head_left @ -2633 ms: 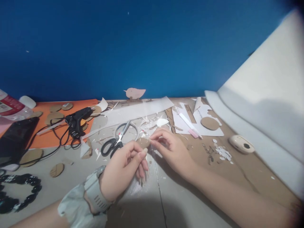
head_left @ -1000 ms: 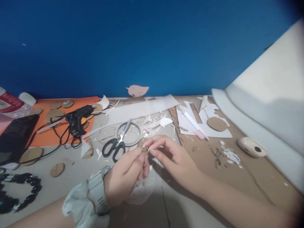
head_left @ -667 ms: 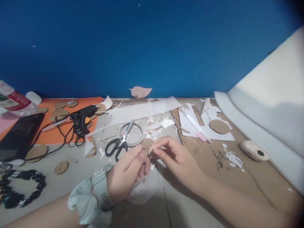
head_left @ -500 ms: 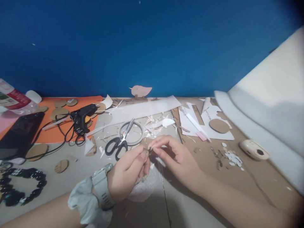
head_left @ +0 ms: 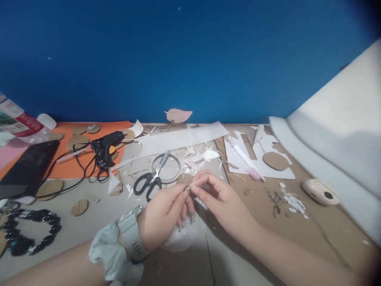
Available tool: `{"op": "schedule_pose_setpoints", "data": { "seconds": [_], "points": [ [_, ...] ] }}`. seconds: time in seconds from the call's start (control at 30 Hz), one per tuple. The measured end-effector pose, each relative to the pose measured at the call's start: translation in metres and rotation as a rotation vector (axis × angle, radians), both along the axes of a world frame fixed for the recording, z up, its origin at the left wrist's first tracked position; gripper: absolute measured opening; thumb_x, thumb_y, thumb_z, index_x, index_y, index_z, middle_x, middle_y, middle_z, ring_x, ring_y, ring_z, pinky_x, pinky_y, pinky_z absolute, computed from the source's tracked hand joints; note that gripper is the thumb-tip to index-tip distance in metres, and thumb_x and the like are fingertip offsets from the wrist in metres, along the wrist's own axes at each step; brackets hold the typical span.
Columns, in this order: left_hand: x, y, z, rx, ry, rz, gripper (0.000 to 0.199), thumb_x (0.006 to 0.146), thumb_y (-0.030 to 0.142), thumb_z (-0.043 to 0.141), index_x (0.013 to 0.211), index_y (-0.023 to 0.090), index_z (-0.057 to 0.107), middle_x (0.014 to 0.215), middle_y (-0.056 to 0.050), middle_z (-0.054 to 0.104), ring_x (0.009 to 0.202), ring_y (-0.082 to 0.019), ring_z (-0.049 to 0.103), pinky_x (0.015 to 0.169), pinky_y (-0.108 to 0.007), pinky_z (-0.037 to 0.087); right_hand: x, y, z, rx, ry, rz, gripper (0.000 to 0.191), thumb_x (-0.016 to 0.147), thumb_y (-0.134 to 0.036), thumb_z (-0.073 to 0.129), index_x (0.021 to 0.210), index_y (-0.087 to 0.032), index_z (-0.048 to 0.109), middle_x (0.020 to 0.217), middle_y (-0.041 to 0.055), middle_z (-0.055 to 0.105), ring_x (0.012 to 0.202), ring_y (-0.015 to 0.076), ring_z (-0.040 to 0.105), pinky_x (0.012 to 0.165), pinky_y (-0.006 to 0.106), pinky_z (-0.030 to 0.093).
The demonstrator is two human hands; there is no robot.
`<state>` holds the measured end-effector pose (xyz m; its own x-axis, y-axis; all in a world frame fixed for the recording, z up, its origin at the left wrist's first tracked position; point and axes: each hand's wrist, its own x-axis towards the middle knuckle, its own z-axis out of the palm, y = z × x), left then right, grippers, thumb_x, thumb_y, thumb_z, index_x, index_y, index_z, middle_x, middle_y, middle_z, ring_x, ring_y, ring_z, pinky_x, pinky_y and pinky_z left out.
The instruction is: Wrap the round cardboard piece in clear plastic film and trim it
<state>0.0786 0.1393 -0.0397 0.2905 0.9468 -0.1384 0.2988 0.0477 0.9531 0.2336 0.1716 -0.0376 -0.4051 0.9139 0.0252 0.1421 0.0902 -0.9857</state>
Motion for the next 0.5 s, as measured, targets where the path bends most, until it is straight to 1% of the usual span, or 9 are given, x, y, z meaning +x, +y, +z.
{"op": "schedule_pose_setpoints", "data": {
  "seconds": [0.1, 0.23, 0.4, 0.5],
  "points": [
    [-0.0005, -0.0007, -0.0008, -0.003, 0.023, -0.013, 0.035, 0.094, 0.028, 0.030, 0.071, 0.016, 0.053, 0.053, 0.005, 0.050, 0.042, -0.006, 0.047, 0.048, -0.016, 0.041, -0.0016, -0.0036, -0.0009, -0.059, 0.013, -0.034, 0.012, 0.086, -0.028, 0.055, 0.076, -0.021, 0.053, 0.082, -0.0021, 0.054, 0.078, 0.0126, 0.053, 0.074, 0.027, 0.040],
    [-0.0003, -0.0009, -0.0005, -0.007, 0.038, -0.007, 0.036, 0.094, 0.028, 0.031, 0.070, 0.016, 0.054, 0.051, 0.005, 0.049, 0.042, -0.006, 0.047, 0.049, -0.016, 0.040, -0.0042, -0.0068, -0.0010, -0.096, 0.027, -0.100, 0.014, 0.084, -0.031, 0.055, 0.075, -0.021, 0.054, 0.083, -0.0008, 0.055, 0.077, 0.0142, 0.053, 0.073, 0.029, 0.039],
    [0.0005, -0.0003, -0.0003, -0.008, 0.032, -0.003, 0.037, 0.094, 0.030, 0.030, 0.070, 0.016, 0.055, 0.051, 0.005, 0.049, 0.042, -0.007, 0.047, 0.050, -0.017, 0.041, -0.0076, -0.0088, -0.0003, -0.090, 0.075, -0.152, 0.015, 0.082, -0.031, 0.058, 0.071, -0.021, 0.055, 0.085, -0.0007, 0.054, 0.083, 0.0152, 0.053, 0.079, 0.031, 0.039],
    [0.0009, -0.0005, -0.0001, -0.009, 0.028, -0.006, 0.039, 0.095, 0.031, 0.030, 0.069, 0.016, 0.055, 0.050, 0.005, 0.048, 0.042, -0.007, 0.046, 0.050, -0.017, 0.040, -0.0083, -0.0102, -0.0022, -0.125, 0.126, -0.182, 0.016, 0.081, -0.033, 0.059, 0.071, -0.021, 0.056, 0.085, -0.0001, 0.055, 0.085, 0.0165, 0.054, 0.082, 0.032, 0.039]
  ]
}}
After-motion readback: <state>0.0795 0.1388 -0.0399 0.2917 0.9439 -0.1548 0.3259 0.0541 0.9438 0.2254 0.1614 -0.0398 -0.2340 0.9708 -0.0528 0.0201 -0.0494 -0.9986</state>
